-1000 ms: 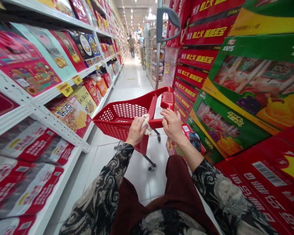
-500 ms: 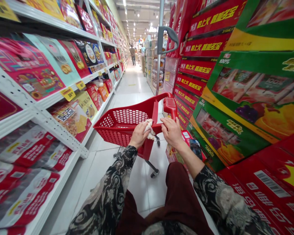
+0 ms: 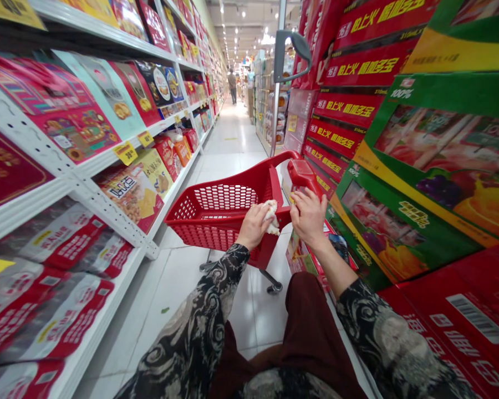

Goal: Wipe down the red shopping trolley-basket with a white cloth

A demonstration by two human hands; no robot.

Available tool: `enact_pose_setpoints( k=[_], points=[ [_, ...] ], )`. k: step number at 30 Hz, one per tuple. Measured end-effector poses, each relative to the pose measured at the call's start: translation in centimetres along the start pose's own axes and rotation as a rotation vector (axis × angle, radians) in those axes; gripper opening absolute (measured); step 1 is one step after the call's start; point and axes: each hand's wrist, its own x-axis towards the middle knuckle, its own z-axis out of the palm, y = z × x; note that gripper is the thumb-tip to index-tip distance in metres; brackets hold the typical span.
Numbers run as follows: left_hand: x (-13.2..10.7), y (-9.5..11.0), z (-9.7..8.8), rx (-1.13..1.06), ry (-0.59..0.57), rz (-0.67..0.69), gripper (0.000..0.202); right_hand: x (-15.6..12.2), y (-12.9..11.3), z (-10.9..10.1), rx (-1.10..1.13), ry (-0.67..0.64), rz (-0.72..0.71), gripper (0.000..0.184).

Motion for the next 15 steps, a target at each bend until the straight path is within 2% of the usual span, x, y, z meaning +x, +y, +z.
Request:
enact_pose_setpoints(
  k=[3, 7, 9, 15],
  points=[
    [-1.4, -2.0, -0.1, 0.005, -0.004, -0.019, 0.033, 0.1, 1.0, -0.2, -0.001, 0.019, 0.008, 0.031],
    [-4.4, -6.2, -2.0, 0.075, 0.024, -0.116, 0.032, 0.0, 1.9, -0.3, 0.009, 0.023, -0.024, 0.030],
    [-5.3, -7.4, -2.8, 0.092, 0.027, -0.152, 0.032, -0.1, 1.8, -0.2, 0.006, 0.026, -0.031, 0.029],
    [-4.6, -6.0, -2.4, 0.070, -0.007, -0.121, 0.030, -0.3, 1.2, 0.3, 0.003, 0.030, 0.003, 0.029]
  ],
)
